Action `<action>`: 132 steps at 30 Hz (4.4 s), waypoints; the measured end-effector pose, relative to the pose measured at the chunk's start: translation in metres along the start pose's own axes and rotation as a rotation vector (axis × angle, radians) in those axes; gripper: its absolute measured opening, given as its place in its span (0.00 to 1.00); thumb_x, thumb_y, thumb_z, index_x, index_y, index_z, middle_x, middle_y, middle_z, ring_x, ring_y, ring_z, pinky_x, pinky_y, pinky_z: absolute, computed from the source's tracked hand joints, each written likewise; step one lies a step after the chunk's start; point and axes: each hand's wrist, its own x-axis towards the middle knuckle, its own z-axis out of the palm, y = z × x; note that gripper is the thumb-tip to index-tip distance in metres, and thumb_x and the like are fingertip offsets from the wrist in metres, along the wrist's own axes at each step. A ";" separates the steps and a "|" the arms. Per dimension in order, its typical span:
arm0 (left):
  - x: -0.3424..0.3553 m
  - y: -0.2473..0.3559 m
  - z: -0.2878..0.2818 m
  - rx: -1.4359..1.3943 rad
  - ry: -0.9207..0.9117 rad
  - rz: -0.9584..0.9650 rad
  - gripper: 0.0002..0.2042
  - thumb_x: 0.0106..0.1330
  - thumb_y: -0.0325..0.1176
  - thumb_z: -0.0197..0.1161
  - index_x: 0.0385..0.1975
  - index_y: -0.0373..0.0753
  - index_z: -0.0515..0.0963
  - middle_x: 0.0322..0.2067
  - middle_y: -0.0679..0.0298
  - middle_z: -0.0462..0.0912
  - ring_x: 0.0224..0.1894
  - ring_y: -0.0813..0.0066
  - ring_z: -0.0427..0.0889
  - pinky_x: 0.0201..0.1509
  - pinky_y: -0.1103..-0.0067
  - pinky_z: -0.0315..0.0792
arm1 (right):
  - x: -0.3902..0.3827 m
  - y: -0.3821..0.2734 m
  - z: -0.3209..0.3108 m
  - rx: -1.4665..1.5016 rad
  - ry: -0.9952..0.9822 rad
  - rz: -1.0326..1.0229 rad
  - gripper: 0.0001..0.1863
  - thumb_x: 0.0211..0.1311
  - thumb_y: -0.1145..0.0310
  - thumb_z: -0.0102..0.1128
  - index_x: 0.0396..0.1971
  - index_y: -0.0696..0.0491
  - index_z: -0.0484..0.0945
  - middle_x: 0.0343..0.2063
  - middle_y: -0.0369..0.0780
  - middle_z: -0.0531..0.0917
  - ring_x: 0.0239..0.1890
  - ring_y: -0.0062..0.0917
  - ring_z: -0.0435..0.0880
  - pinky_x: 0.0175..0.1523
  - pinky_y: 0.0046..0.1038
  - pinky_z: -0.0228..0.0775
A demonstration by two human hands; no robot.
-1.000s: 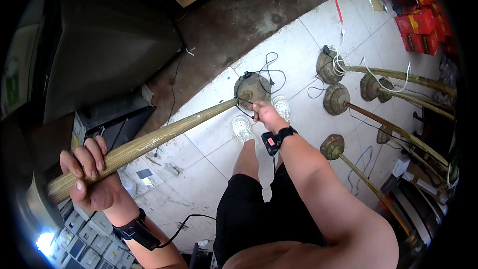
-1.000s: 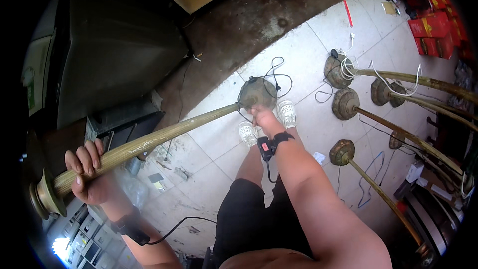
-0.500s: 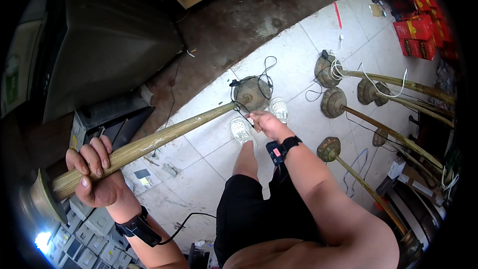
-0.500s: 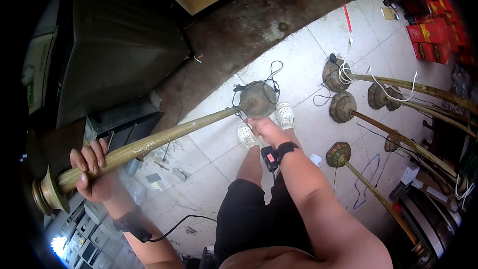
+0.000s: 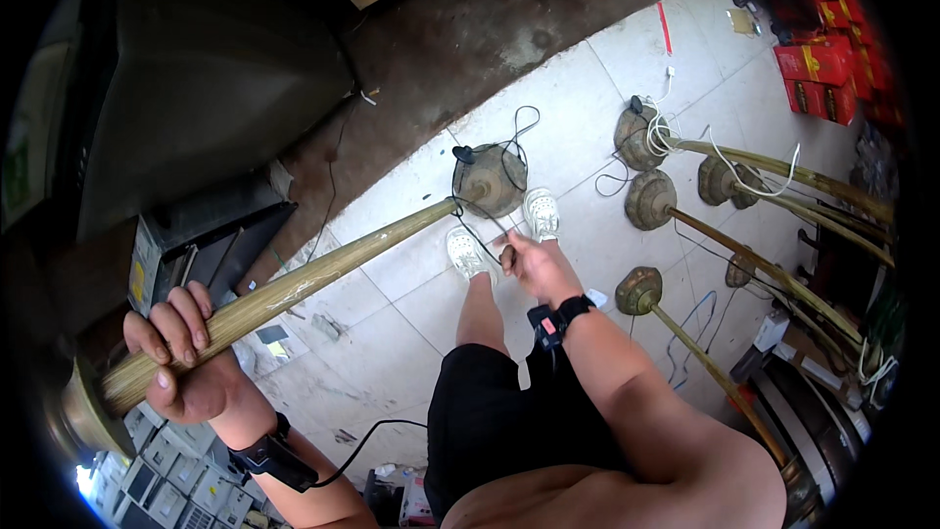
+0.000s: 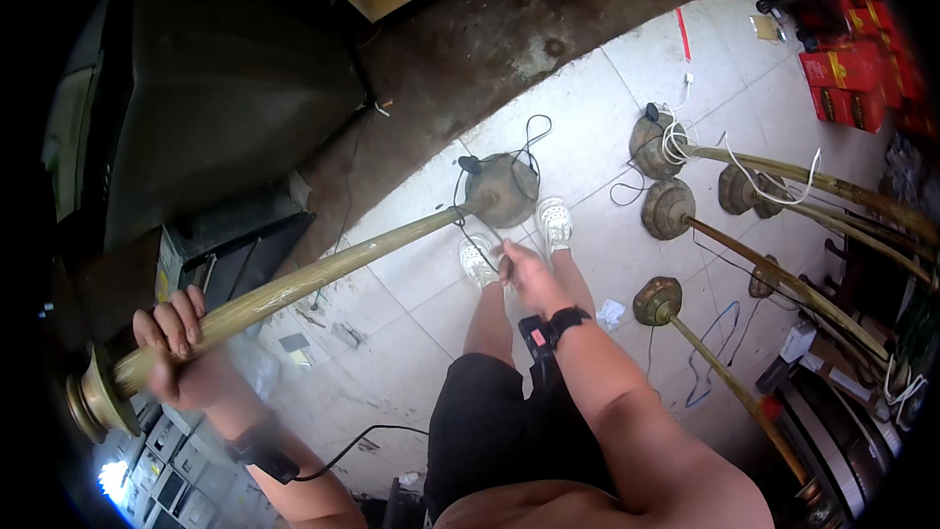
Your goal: The person untangles and wraps a white electrical cord around the pole of a floor lamp, then handles a black power cord and a light bulb to assemble the lamp parts.
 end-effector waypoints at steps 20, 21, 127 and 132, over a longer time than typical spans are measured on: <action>-0.019 0.001 -0.018 0.021 0.076 -0.069 0.22 0.45 0.43 0.67 0.34 0.43 0.62 0.32 0.64 0.59 0.38 0.67 0.60 0.53 0.68 0.55 | 0.098 -0.049 -0.035 0.020 0.248 0.224 0.10 0.72 0.67 0.46 0.39 0.56 0.76 0.16 0.30 0.65 0.15 0.17 0.55 0.21 0.23 0.48; -0.023 -0.003 -0.019 0.160 0.192 -0.044 0.22 0.46 0.43 0.67 0.34 0.43 0.62 0.33 0.64 0.59 0.38 0.67 0.60 0.55 0.67 0.55 | 0.089 -0.053 -0.028 0.072 0.241 0.256 0.11 0.73 0.66 0.45 0.40 0.56 0.76 0.15 0.30 0.63 0.14 0.16 0.54 0.20 0.22 0.46; -0.085 -0.399 0.091 1.501 -0.420 -0.791 0.28 0.61 0.38 0.62 0.59 0.32 0.67 0.42 0.36 0.81 0.51 0.47 0.81 0.53 0.62 0.76 | -0.064 -0.015 0.021 0.232 -0.121 0.135 0.20 0.77 0.66 0.42 0.62 0.58 0.69 0.12 0.29 0.63 0.10 0.17 0.58 0.38 0.27 0.68; -0.078 -0.422 0.091 1.514 -0.409 -0.922 0.25 0.57 0.37 0.65 0.51 0.27 0.71 0.39 0.38 0.83 0.44 0.45 0.83 0.50 0.64 0.77 | -0.065 -0.015 0.027 0.167 -0.098 0.158 0.20 0.76 0.66 0.42 0.62 0.58 0.70 0.11 0.29 0.62 0.11 0.17 0.58 0.39 0.27 0.69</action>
